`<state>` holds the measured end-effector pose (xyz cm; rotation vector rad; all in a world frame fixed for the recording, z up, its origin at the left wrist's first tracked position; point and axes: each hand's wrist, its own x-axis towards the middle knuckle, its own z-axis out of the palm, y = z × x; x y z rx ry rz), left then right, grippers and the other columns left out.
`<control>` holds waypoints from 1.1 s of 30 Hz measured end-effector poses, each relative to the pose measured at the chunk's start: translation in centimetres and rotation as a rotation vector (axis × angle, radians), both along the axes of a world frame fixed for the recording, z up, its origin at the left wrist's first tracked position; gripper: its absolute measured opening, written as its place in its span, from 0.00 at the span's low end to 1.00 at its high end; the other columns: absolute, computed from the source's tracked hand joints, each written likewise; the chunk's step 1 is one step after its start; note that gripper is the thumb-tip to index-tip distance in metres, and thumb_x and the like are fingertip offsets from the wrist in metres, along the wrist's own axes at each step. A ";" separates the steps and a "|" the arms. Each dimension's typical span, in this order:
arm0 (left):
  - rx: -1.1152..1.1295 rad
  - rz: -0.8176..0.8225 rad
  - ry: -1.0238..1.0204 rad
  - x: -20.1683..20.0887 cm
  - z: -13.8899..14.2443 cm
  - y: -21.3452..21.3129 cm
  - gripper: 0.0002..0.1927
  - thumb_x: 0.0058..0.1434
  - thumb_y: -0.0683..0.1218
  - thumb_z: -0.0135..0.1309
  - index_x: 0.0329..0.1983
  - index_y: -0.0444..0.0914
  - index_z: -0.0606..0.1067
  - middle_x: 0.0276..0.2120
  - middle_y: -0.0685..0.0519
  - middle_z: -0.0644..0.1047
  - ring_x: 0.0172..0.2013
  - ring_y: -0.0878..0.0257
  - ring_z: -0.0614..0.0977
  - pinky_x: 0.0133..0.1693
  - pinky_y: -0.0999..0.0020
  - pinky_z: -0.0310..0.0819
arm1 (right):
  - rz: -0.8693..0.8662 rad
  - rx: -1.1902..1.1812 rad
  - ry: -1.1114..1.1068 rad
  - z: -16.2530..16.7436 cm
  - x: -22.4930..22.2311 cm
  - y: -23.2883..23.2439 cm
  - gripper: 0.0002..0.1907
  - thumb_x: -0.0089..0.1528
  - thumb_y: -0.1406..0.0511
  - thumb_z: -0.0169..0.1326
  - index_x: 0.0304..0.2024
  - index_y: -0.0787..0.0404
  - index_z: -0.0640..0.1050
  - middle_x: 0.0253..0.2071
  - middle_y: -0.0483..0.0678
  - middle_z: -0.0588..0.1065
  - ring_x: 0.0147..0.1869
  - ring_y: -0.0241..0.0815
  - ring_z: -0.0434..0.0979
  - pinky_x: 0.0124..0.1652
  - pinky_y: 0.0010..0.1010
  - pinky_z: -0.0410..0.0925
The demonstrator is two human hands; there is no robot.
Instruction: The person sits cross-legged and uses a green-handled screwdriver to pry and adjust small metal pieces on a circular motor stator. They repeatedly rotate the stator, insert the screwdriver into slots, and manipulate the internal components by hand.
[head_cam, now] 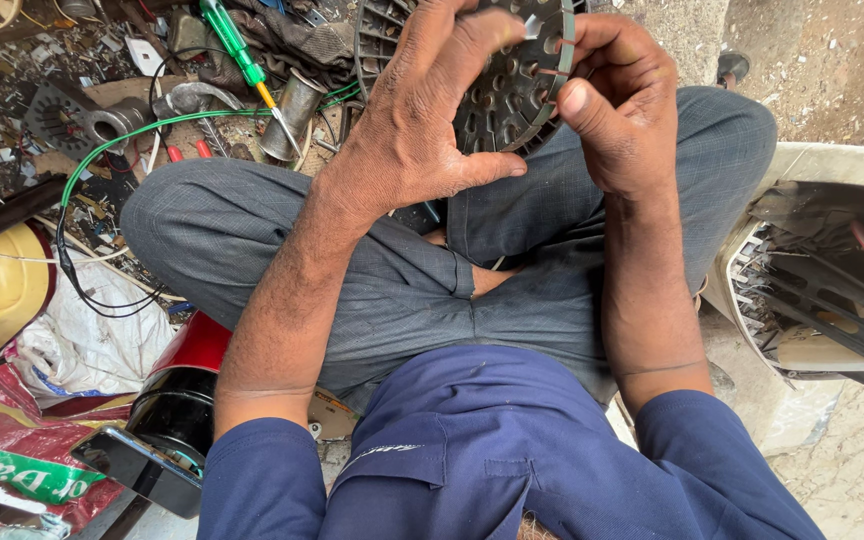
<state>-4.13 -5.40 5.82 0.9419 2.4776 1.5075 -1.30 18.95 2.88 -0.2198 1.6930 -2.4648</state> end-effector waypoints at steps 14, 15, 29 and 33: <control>-0.037 0.019 0.128 -0.1 0.0 0.2 0.56 0.42 0.60 0.86 0.67 0.48 0.63 0.63 0.46 0.62 0.66 0.46 0.68 0.66 0.50 0.73 | -0.019 -0.005 0.009 -0.2 -0.1 0.2 0.21 0.71 0.59 0.65 0.58 0.67 0.76 0.46 0.49 0.78 0.45 0.33 0.80 0.43 0.24 0.76; -0.027 0.020 0.119 0.0 -0.1 0.2 0.56 0.42 0.60 0.86 0.68 0.48 0.62 0.64 0.47 0.62 0.67 0.46 0.68 0.67 0.50 0.73 | -0.019 -0.011 0.000 -0.2 0.0 0.2 0.22 0.71 0.59 0.65 0.59 0.66 0.76 0.47 0.48 0.78 0.45 0.33 0.80 0.43 0.23 0.75; -0.007 0.010 0.098 0.0 -0.2 0.0 0.62 0.45 0.59 0.86 0.75 0.47 0.56 0.68 0.44 0.59 0.70 0.44 0.65 0.71 0.47 0.69 | -0.006 -0.027 0.002 0.3 -0.2 -0.1 0.20 0.72 0.59 0.63 0.59 0.65 0.76 0.46 0.48 0.78 0.45 0.33 0.79 0.44 0.23 0.75; -0.025 0.003 0.037 -0.1 -0.2 0.0 0.59 0.47 0.59 0.85 0.73 0.49 0.58 0.67 0.44 0.60 0.70 0.45 0.65 0.71 0.47 0.70 | 0.000 -0.021 0.001 -0.1 -0.2 0.0 0.18 0.73 0.60 0.62 0.56 0.66 0.76 0.45 0.49 0.79 0.44 0.34 0.80 0.45 0.24 0.75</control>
